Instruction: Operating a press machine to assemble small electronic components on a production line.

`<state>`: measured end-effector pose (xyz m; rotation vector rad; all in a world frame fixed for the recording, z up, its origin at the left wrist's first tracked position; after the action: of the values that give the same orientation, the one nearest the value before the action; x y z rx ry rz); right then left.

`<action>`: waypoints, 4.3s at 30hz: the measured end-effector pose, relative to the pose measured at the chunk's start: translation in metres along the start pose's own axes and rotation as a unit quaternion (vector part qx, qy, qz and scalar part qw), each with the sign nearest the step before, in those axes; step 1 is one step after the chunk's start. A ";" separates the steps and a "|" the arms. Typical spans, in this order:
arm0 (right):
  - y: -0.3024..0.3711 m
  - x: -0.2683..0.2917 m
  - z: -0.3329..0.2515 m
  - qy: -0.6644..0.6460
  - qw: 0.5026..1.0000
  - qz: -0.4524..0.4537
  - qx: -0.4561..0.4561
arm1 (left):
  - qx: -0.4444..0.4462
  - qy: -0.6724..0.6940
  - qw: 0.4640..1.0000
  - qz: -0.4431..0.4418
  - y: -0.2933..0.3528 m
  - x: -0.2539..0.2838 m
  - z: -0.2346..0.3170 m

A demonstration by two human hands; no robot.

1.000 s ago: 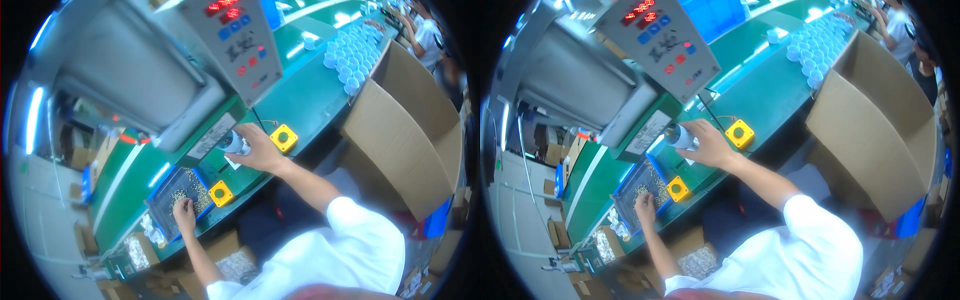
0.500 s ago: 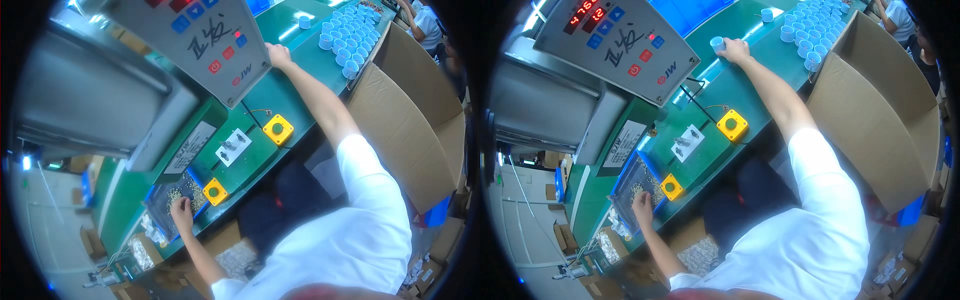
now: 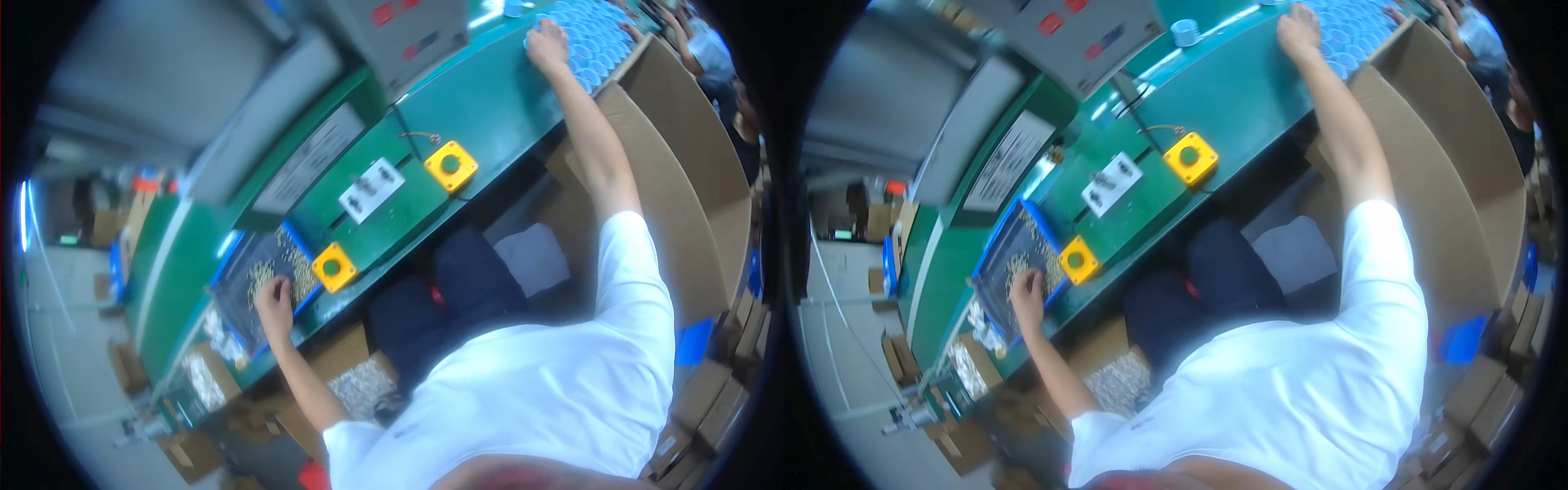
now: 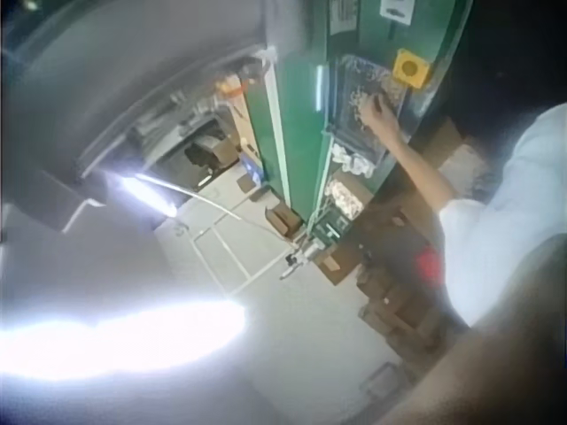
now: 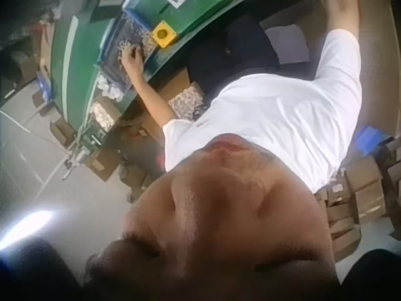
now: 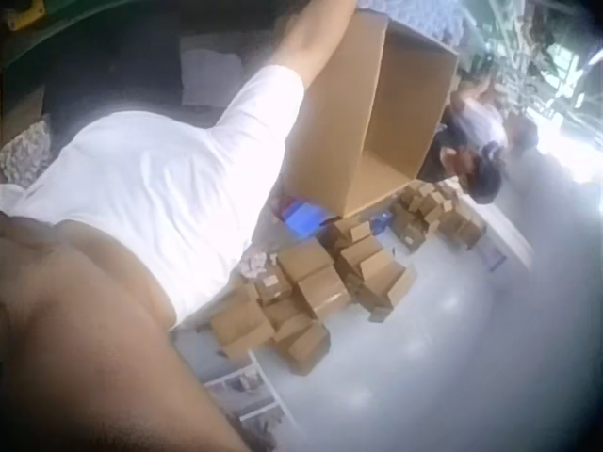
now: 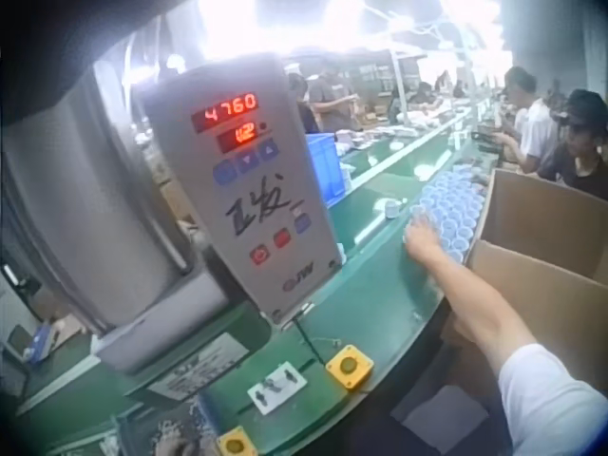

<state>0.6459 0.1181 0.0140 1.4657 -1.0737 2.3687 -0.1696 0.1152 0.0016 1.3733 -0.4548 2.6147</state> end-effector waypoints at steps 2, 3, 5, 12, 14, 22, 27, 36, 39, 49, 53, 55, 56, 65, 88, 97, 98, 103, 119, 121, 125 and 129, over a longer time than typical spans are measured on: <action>0.014 0.021 -0.021 -0.103 0.989 0.107 0.005 | -0.011 0.016 1.000 0.002 -0.005 -0.004 0.001; 0.028 0.036 -0.029 -0.200 0.958 0.207 -0.005 | 0.005 0.012 1.000 0.006 -0.004 -0.001 -0.001; 0.092 0.127 -0.085 -0.494 0.868 0.053 -0.010 | -0.009 -0.015 0.999 0.035 0.007 0.006 -0.009; 0.229 0.296 -0.214 -0.710 0.691 0.046 0.128 | 0.010 0.005 0.999 0.039 0.005 0.005 0.003; 0.224 0.303 -0.230 -0.670 0.716 0.125 0.150 | 0.008 0.009 0.999 0.044 0.003 0.006 0.008; 0.233 0.318 -0.228 -0.664 0.699 0.205 0.171 | 0.021 0.009 0.999 0.042 0.006 0.008 0.008; 0.241 0.322 -0.228 -0.661 0.698 0.227 0.158 | 0.020 -0.021 0.999 0.038 0.006 0.010 0.013; 0.222 0.308 -0.245 -0.628 0.741 0.181 0.155 | 0.023 -0.019 0.999 0.039 0.003 0.011 0.015; 0.222 0.308 -0.246 -0.635 0.722 0.212 0.178 | 0.025 -0.018 0.999 0.038 0.003 0.010 0.014; 0.225 0.311 -0.246 -0.630 0.732 0.191 0.177 | 0.006 -0.021 0.999 0.044 0.004 0.009 0.010; 0.219 0.318 -0.246 -0.595 0.770 0.133 0.189 | 0.024 -0.012 0.999 0.039 0.006 0.013 0.012; 0.219 0.323 -0.245 -0.567 0.792 0.109 0.197 | 0.009 0.003 0.998 0.069 0.011 0.017 0.010; 0.223 0.315 -0.234 -0.615 0.766 0.112 0.151 | -0.011 0.019 0.995 0.094 0.012 0.018 0.010; 0.238 0.201 -0.168 -0.591 0.775 0.161 0.155 | -0.304 0.031 0.939 0.156 0.040 -0.035 0.127; 0.242 0.181 -0.171 -0.710 0.698 0.070 0.064 | -0.230 0.036 0.958 0.171 -0.009 -0.052 0.174; 0.240 0.176 -0.172 -0.714 0.693 0.065 0.075 | -0.228 0.013 0.965 0.131 -0.014 -0.056 0.168; 0.242 0.177 -0.172 -0.715 0.693 0.057 0.072 | -0.211 0.033 0.969 0.127 -0.014 -0.055 0.165; 0.238 0.177 -0.172 -0.712 0.695 0.061 0.072 | -0.147 0.139 0.971 0.130 -0.018 -0.044 0.166; 0.239 0.178 -0.177 -0.713 0.696 0.054 0.073 | -0.123 0.248 0.960 0.040 -0.087 -0.008 0.244; 0.240 0.176 -0.176 -0.716 0.692 0.057 0.071 | -0.136 0.168 0.976 0.025 -0.095 -0.013 0.255; 0.240 0.174 -0.173 -0.721 0.687 0.063 0.070 | -0.115 0.098 0.988 -0.030 -0.099 -0.015 0.267; 0.242 0.173 -0.172 -0.712 0.695 0.063 0.074 | -0.097 0.064 0.991 -0.068 -0.102 -0.024 0.264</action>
<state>0.3194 0.0129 -0.0068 3.4478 -1.0764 0.9068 0.0769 0.1226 0.1432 1.1284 -0.5597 2.4558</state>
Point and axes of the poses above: each hand's wrist, its own y-axis away from the middle knuckle, its own x-axis out of the back of the hand, z = x × y, the point moved 4 cm from there along -y, towards the middle knuckle, and after that the axes turned 2 degrees about -x, right-handed, at the moved point
